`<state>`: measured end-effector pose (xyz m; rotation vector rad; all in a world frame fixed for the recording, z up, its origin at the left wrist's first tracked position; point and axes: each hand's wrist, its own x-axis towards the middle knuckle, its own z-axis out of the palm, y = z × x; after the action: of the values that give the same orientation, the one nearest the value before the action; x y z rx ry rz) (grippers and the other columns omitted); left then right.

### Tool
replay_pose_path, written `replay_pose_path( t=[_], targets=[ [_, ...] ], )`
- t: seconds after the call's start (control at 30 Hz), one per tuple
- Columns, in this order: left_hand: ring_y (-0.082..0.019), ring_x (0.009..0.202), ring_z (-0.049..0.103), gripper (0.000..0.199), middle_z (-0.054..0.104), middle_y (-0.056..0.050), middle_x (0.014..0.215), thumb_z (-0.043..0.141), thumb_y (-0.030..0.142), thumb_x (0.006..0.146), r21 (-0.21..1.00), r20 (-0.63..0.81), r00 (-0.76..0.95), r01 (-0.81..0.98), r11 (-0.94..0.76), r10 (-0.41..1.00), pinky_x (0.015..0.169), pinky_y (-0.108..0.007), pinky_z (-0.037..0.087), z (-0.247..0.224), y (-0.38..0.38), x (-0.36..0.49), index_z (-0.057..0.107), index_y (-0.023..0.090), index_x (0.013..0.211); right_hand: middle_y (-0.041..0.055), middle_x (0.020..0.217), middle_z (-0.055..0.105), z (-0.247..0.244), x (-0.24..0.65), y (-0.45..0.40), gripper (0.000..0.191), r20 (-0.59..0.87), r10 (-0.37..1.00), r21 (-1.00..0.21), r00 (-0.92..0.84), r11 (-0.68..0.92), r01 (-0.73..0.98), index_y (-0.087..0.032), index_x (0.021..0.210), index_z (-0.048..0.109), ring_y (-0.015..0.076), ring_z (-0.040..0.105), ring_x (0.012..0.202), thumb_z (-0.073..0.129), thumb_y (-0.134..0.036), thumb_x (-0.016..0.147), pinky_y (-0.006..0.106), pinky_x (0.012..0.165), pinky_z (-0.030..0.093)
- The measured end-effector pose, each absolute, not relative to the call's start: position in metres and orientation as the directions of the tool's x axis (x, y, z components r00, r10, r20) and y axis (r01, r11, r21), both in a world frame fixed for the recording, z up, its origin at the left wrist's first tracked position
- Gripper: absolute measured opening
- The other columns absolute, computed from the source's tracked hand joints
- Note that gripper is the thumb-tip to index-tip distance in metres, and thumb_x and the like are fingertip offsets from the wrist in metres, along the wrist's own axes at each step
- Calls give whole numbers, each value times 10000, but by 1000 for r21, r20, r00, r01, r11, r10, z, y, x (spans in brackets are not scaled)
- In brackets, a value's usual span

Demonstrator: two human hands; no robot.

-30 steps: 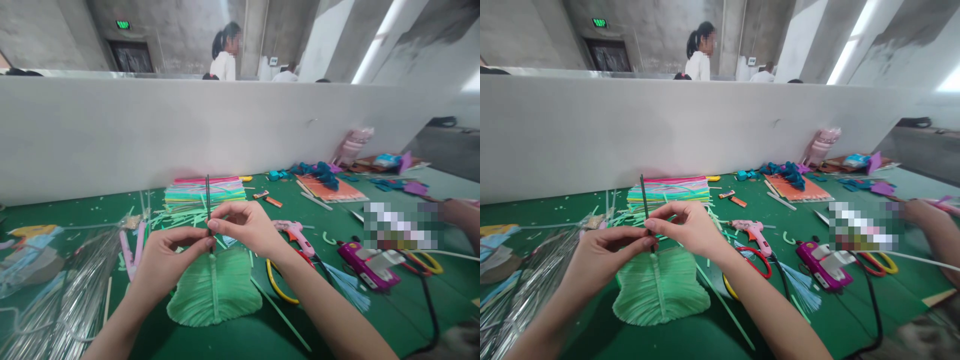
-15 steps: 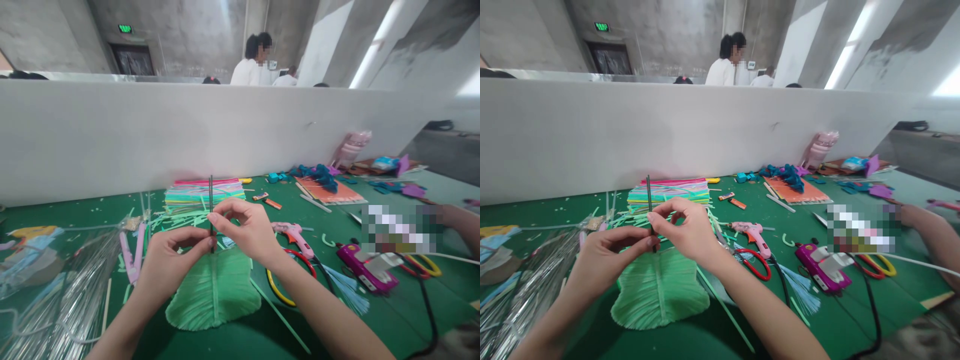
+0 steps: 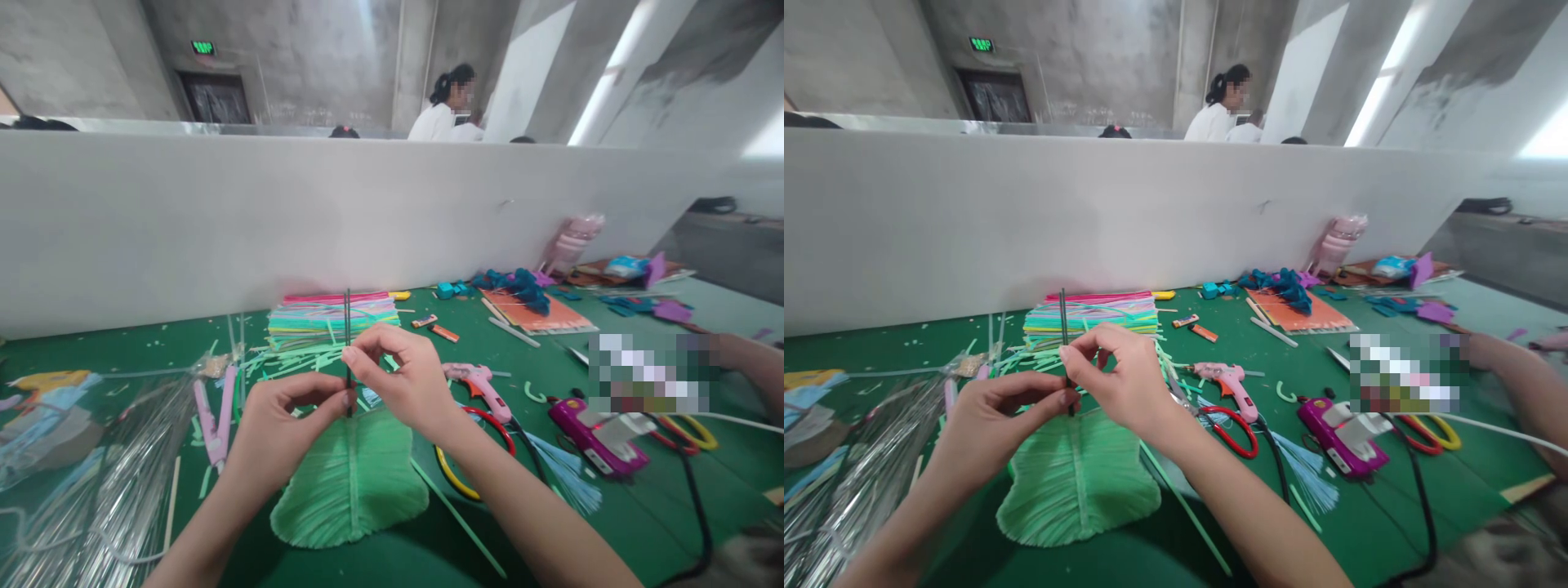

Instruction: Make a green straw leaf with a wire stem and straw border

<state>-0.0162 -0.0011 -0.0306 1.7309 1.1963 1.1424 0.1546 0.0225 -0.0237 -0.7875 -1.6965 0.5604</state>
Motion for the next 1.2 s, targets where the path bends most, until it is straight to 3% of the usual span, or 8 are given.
replay_pose_path(
  t=[0.33,0.4,0.53,0.6,0.77,0.93,1.1,1.2],
  targets=[
    [-156,690,725,88,785,1,719,753,298,760,911,241,194,293,-291,951,674,-220,568,-33,-2,-15,803,232,788,17,744,631,-32,155,26,193,828,529,-437,-188,818,375,-172,775,601,140,564,735,568,-218,960,289,717,456],
    [-160,686,726,96,783,-2,712,762,316,755,912,236,187,296,-284,954,674,-229,571,-34,-1,-15,801,233,782,25,760,647,-30,157,26,218,801,563,-482,-203,808,339,-170,781,618,143,579,754,553,-251,973,292,730,460],
    [-170,693,733,137,789,-7,722,789,368,729,914,227,153,308,-264,962,663,-235,574,-35,-2,-17,797,241,780,48,837,709,-22,167,26,474,609,743,-751,-277,653,102,-172,819,683,130,627,774,309,-342,1054,277,718,479],
    [-167,694,733,136,789,-4,725,778,369,742,911,233,160,310,-273,959,665,-233,572,-35,-3,-17,797,244,793,44,843,717,-19,170,26,426,536,781,-812,-320,581,59,-172,831,695,131,639,776,374,-369,1031,271,702,484],
    [-156,686,726,103,781,8,715,737,319,781,898,248,189,323,-299,950,676,-224,565,-33,-5,-16,793,234,793,-4,748,686,-20,163,23,106,527,801,-810,-284,575,115,-168,829,670,114,617,691,649,-262,874,241,632,470],
    [-160,679,728,108,780,9,710,746,335,768,905,257,188,297,-304,948,666,-225,569,-30,-5,-16,789,236,771,-11,716,671,-22,157,20,129,560,801,-803,-210,588,99,-170,779,674,106,605,684,648,-240,885,230,631,460],
    [-168,685,737,118,789,4,725,782,363,727,918,255,155,272,-289,954,677,-234,579,-29,-2,-17,794,249,754,47,876,739,-24,164,29,322,395,801,-918,-449,354,-176,-173,914,736,137,674,827,555,-434,968,267,753,526],
    [-178,706,737,110,794,0,744,777,356,739,911,258,172,284,-298,951,682,-248,579,-30,-4,-17,798,250,762,41,905,745,-28,164,34,284,361,805,-930,-470,273,-247,-187,980,731,134,684,851,630,-447,926,254,746,535]
  ],
)
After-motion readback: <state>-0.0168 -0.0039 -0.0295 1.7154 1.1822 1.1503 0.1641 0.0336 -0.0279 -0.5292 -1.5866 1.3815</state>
